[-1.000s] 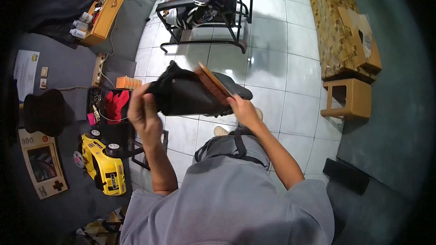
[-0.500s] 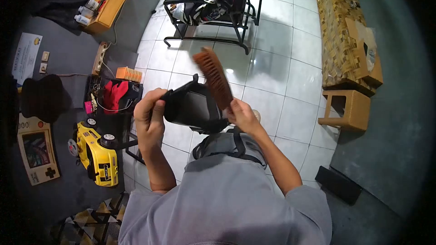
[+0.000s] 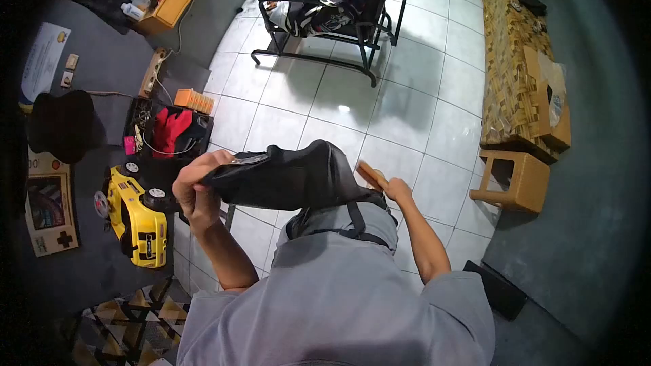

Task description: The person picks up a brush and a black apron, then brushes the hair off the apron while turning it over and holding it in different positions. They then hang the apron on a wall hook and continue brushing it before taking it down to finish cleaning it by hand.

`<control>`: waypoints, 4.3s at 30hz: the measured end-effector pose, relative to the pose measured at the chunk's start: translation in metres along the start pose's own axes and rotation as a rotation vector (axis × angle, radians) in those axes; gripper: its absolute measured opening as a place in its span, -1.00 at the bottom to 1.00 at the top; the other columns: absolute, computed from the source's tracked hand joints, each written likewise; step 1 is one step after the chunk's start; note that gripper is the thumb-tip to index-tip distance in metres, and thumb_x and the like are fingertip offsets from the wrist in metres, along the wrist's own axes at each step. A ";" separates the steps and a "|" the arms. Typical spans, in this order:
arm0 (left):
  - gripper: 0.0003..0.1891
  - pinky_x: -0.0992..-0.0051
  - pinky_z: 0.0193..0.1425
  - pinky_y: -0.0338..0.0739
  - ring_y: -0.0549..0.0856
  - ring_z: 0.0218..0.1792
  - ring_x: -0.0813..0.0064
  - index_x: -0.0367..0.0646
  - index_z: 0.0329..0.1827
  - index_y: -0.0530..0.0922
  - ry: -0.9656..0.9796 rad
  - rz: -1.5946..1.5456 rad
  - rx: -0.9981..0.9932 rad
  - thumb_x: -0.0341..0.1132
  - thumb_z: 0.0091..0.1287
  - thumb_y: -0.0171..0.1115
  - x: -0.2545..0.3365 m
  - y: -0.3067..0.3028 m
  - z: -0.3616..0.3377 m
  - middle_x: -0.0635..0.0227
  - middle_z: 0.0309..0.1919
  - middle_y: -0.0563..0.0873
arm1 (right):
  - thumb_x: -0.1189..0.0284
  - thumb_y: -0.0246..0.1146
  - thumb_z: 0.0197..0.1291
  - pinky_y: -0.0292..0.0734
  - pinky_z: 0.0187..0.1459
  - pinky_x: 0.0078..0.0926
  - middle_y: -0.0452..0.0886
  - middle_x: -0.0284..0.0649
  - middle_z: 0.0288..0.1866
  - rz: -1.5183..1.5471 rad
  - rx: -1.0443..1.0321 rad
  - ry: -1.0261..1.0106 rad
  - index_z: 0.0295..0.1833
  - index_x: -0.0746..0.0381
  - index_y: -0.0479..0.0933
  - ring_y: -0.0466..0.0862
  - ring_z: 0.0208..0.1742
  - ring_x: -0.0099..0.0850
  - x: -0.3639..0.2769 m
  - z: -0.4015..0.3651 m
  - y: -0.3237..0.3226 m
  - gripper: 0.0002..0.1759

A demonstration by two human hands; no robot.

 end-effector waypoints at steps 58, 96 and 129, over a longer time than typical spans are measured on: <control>-0.67 0.76 -0.24 0.42 0.52 -0.31 0.77 -0.43 0.14 0.45 -0.425 -0.026 0.307 -0.34 0.49 -0.04 0.024 -0.021 -0.007 0.42 -0.32 0.61 | 0.09 -0.05 0.37 0.52 -0.27 -0.12 0.60 0.12 -0.37 0.129 0.246 -0.603 -0.12 0.28 0.55 0.63 -0.27 0.03 -0.153 -0.040 -0.062 -0.53; -0.54 0.61 -0.35 0.46 0.53 -0.43 0.64 -0.50 0.28 0.28 -0.343 0.227 -0.059 -0.45 0.36 0.07 0.016 -0.005 -0.012 0.26 -0.44 0.59 | -0.07 0.00 0.34 0.23 -0.58 -0.58 0.40 -0.38 -0.64 1.054 -0.144 -0.749 -0.36 0.26 0.47 0.36 -0.64 -0.56 -0.208 -0.115 -0.152 -0.43; -0.54 0.53 -0.18 0.44 0.52 -0.42 0.39 -0.33 0.33 0.27 -0.506 0.285 0.031 -0.47 0.36 -0.05 -0.040 -0.011 -0.053 0.08 -0.43 0.52 | -0.05 0.03 0.30 0.39 -0.48 -0.23 0.56 -0.03 -0.58 0.266 0.283 -0.403 -0.41 0.31 0.52 0.53 -0.56 -0.06 -0.151 -0.041 -0.063 -0.41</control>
Point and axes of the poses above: each hand's wrist, its own z-axis towards the middle knuckle, its own y-axis out of the palm, x = y × z, the point moved 3 cm from there along z, towards the middle knuckle
